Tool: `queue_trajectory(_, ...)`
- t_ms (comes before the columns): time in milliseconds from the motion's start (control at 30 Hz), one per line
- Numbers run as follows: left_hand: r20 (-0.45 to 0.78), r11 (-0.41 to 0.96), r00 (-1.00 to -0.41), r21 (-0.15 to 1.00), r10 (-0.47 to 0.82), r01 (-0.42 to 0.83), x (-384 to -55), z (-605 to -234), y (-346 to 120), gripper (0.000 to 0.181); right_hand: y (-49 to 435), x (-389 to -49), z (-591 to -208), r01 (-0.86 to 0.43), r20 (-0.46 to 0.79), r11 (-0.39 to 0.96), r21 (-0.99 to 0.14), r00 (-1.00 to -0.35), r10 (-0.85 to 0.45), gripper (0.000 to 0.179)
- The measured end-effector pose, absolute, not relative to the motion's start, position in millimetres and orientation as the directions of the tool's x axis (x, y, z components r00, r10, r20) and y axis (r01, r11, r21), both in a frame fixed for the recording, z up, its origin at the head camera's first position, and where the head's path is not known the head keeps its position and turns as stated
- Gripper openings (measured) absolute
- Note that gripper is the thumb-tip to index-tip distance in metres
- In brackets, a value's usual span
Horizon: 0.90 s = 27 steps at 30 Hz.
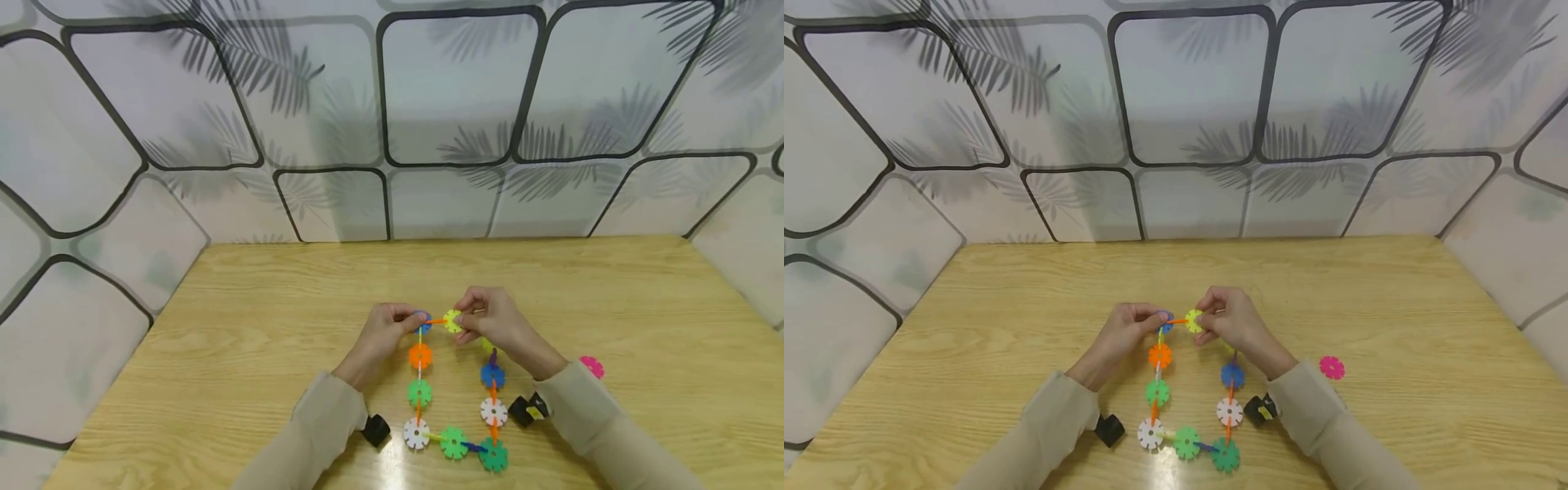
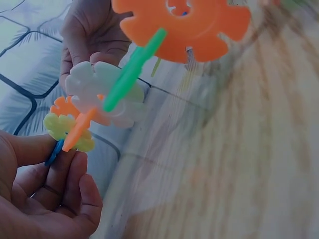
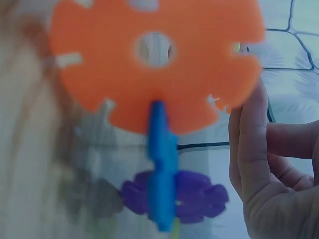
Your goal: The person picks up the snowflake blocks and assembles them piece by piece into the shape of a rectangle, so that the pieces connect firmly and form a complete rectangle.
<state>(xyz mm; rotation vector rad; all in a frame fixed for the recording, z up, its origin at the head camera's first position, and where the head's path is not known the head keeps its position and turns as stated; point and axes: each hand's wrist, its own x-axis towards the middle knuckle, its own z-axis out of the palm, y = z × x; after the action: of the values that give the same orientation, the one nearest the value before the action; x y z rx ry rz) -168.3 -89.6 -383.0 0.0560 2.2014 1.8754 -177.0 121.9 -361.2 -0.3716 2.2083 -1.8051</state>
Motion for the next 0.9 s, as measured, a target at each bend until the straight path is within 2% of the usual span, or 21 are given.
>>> queue_trajectory(367, -0.147, 0.187, -0.973, 0.976, 0.178, -0.114, -166.7, -385.3, -90.7, 0.019, 117.0, -176.0, -363.1, -0.029, -0.053, 0.218, -0.976, -0.931, -0.361, 0.006)
queue_trajectory(900, -0.188, 0.145, -0.966, 0.976, 0.176, -0.164, -168.3, -388.1, -89.0, 0.022, 119.0, -175.8, -365.1, 0.006, -0.072, 0.179, -0.984, -0.93, -0.361, 0.005)
